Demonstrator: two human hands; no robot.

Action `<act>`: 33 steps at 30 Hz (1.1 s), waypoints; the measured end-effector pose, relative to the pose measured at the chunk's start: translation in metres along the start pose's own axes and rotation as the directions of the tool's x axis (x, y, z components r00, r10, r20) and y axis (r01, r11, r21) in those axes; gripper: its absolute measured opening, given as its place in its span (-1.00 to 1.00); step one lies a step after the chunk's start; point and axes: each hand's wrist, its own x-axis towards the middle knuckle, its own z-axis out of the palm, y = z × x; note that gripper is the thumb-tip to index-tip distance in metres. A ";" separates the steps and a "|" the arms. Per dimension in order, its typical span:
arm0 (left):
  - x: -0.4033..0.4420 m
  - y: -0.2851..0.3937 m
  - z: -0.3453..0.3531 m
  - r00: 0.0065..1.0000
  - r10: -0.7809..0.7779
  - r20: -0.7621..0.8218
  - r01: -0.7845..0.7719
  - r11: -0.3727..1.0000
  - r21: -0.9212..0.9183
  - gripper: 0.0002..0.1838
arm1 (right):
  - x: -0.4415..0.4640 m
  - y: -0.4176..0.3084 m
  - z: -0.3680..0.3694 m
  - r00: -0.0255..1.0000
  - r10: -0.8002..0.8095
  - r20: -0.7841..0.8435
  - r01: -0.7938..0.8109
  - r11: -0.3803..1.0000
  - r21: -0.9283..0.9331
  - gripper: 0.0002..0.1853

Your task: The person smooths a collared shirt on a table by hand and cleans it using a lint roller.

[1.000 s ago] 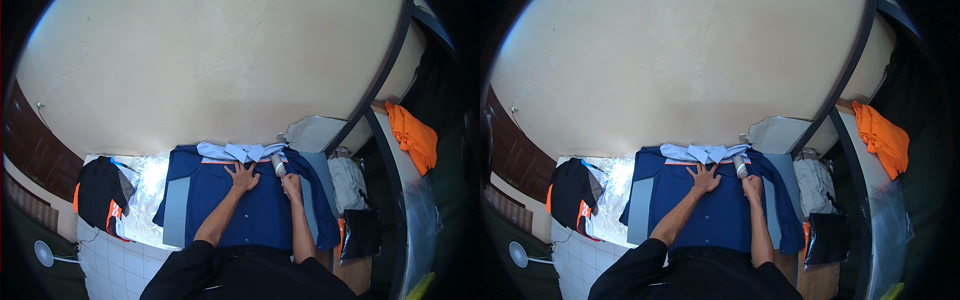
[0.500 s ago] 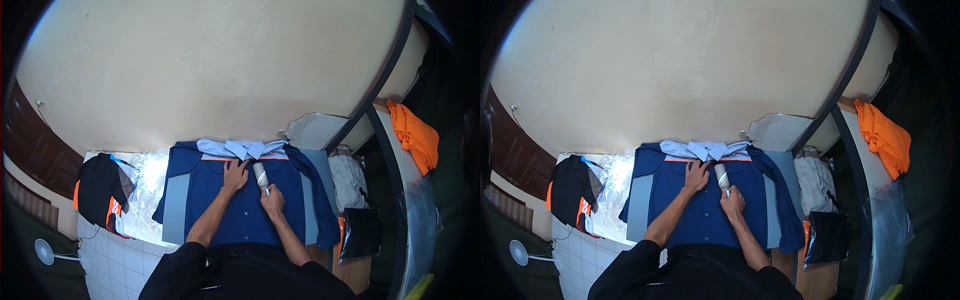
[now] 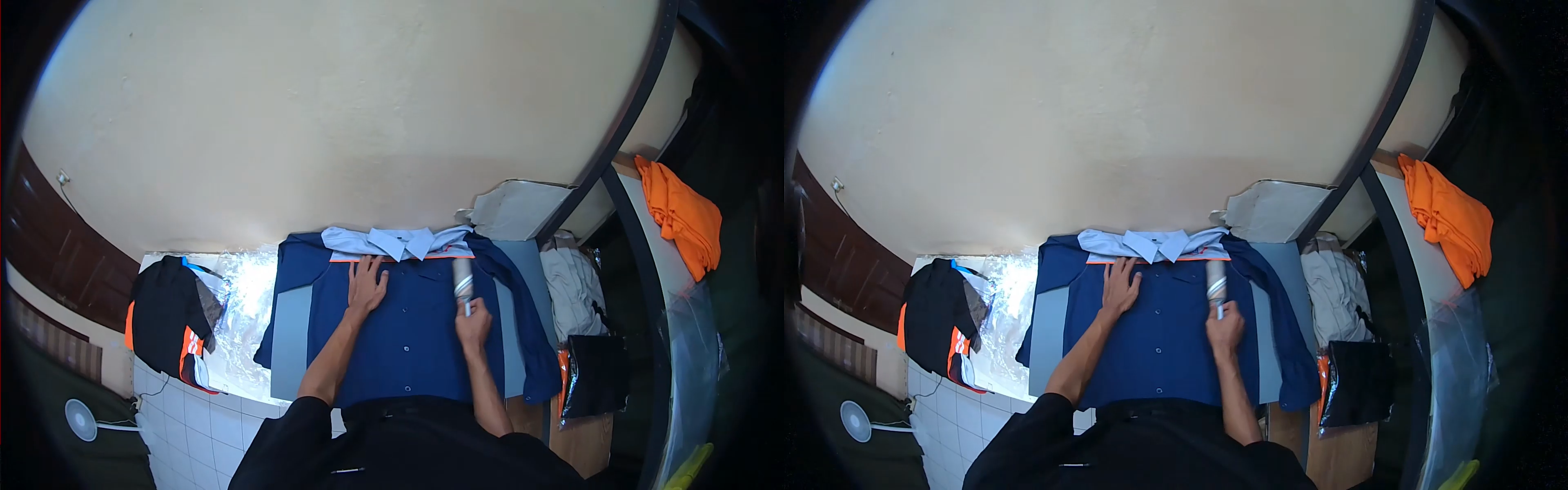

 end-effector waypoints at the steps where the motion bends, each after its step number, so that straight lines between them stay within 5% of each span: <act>1: -0.001 -0.004 0.000 0.998 -0.037 -0.058 0.032 0.996 -0.086 -0.45 | -0.016 -0.004 0.012 0.994 -0.110 -0.014 0.110 0.993 0.040 -0.69; 3: -0.002 -0.007 -0.005 0.991 -0.068 -0.113 0.049 0.986 -0.161 -0.50 | -0.041 -0.009 0.030 0.968 -0.213 0.133 0.211 0.977 0.031 -0.69; 6: -0.004 -0.007 0.000 0.995 0.013 -0.100 -0.010 1.000 0.026 -0.48 | -0.067 -0.032 0.027 0.923 -0.278 0.267 0.295 0.955 -0.023 -0.69; 17: -0.009 -0.006 -0.001 0.997 -0.029 0.070 0.015 0.980 0.196 -0.37 | -0.014 0.014 0.011 0.991 -0.125 -0.048 0.119 0.988 -0.098 -0.65; 21: -0.020 -0.005 -0.008 0.995 -0.031 0.094 0.022 0.995 0.101 -0.36 | -0.015 0.016 0.013 0.996 -0.080 -0.030 0.077 0.993 -0.089 -0.65; 28: -0.012 -0.003 -0.036 0.980 -0.129 0.152 0.090 0.966 0.240 -0.35 | -0.014 0.018 0.009 0.999 -0.042 -0.033 0.039 0.996 -0.074 -0.64; 29: -0.011 -0.001 -0.036 0.996 -0.069 0.064 0.049 0.960 0.275 -0.39 | -0.014 0.015 0.008 0.999 -0.037 -0.027 0.035 0.997 -0.070 -0.65; 33: 0.004 0.008 -0.036 0.991 0.054 0.120 -0.068 0.991 0.117 -0.48 | -0.013 0.013 0.008 1.000 -0.004 0.017 0.005 0.999 -0.039 -0.66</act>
